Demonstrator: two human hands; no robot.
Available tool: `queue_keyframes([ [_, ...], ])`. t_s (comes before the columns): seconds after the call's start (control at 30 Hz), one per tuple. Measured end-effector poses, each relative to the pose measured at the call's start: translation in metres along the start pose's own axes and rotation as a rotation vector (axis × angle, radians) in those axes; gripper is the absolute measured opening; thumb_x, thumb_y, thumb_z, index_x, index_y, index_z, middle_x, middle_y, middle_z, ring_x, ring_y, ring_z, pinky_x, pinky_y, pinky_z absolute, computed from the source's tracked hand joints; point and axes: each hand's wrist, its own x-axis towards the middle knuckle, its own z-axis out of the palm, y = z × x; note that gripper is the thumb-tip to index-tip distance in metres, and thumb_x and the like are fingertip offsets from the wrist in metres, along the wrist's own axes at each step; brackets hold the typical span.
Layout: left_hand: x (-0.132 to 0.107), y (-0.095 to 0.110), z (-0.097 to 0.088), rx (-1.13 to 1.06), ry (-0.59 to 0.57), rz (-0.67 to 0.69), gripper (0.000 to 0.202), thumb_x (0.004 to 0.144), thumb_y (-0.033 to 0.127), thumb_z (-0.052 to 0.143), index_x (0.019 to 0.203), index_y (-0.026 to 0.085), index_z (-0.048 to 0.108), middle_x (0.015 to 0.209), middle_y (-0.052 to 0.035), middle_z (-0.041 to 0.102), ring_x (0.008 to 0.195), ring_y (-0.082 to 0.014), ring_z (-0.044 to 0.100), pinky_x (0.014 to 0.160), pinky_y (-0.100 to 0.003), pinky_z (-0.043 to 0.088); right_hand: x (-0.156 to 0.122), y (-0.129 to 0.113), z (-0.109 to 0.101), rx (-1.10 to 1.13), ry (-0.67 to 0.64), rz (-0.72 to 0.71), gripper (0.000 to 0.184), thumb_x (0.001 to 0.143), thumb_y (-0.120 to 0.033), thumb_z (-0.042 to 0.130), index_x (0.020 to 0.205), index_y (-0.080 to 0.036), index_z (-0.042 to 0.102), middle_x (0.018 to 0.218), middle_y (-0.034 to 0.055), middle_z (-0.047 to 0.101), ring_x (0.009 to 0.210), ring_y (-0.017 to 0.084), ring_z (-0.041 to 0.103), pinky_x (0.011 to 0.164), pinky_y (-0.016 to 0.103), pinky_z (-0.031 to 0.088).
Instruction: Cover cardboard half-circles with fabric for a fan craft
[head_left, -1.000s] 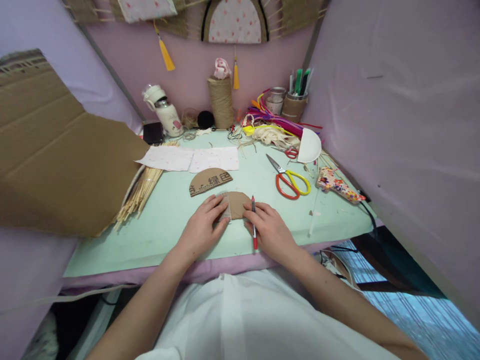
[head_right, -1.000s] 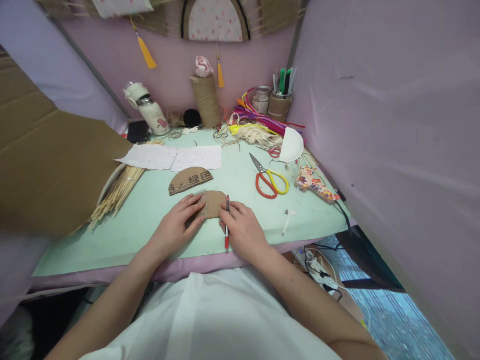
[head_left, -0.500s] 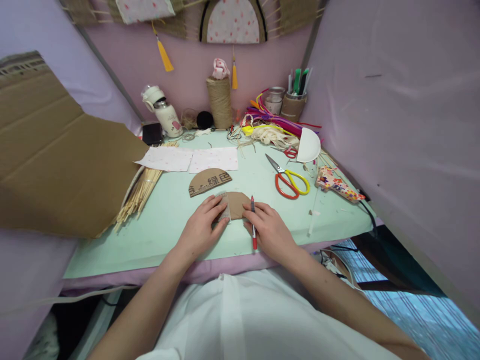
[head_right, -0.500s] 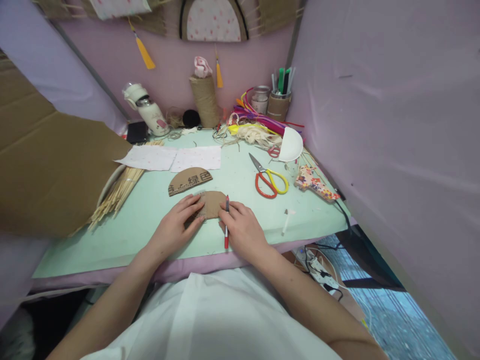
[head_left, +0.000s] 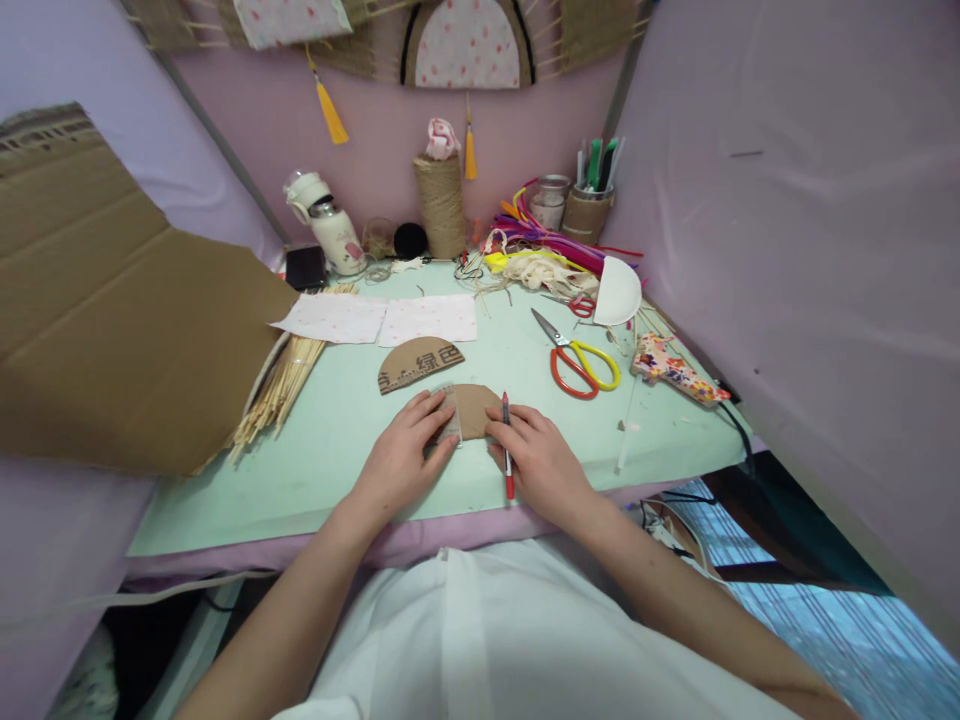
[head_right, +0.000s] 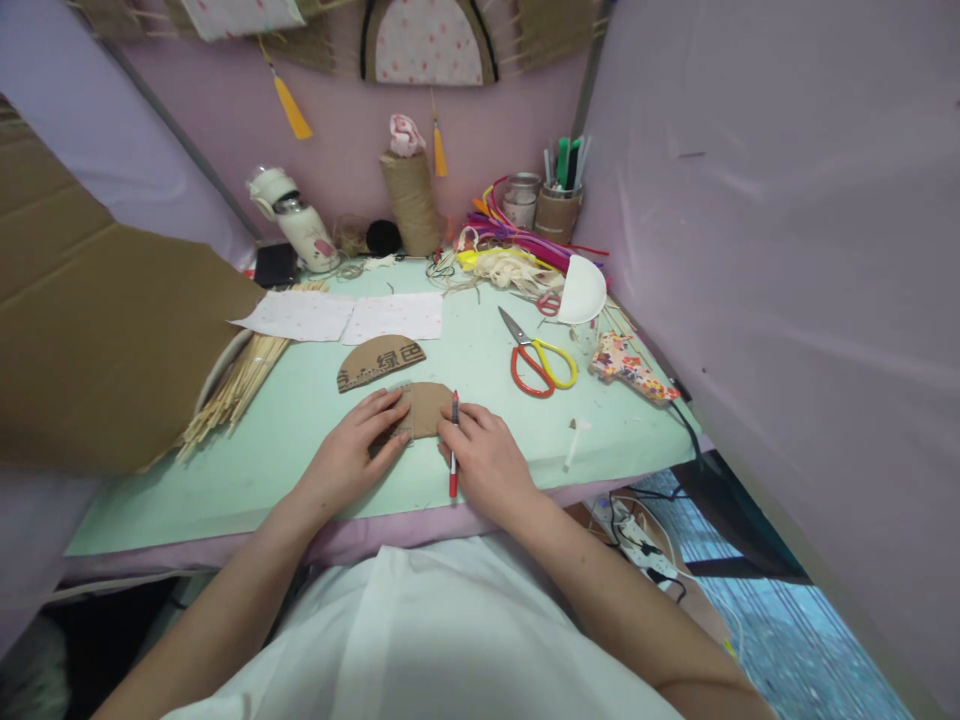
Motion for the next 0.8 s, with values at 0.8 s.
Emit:
queue_keyframes([
  [0.8,0.0011,0.0017,-0.0023,0.002,-0.018,-0.003,0.042,0.093,0.039,0.049,0.126,0.016,0.06,0.141,-0.0104,0.053,0.136,-0.0266,0.041,0.113,-0.048,0.037,-0.0004,0.0018,0.0015,-0.012,0.003,-0.002,0.021,0.094,-0.018,0.05,0.11,-0.017,0.063,0.128,0.0104,0.063,0.118,0.028,0.05,0.092,0.046,0.049],
])
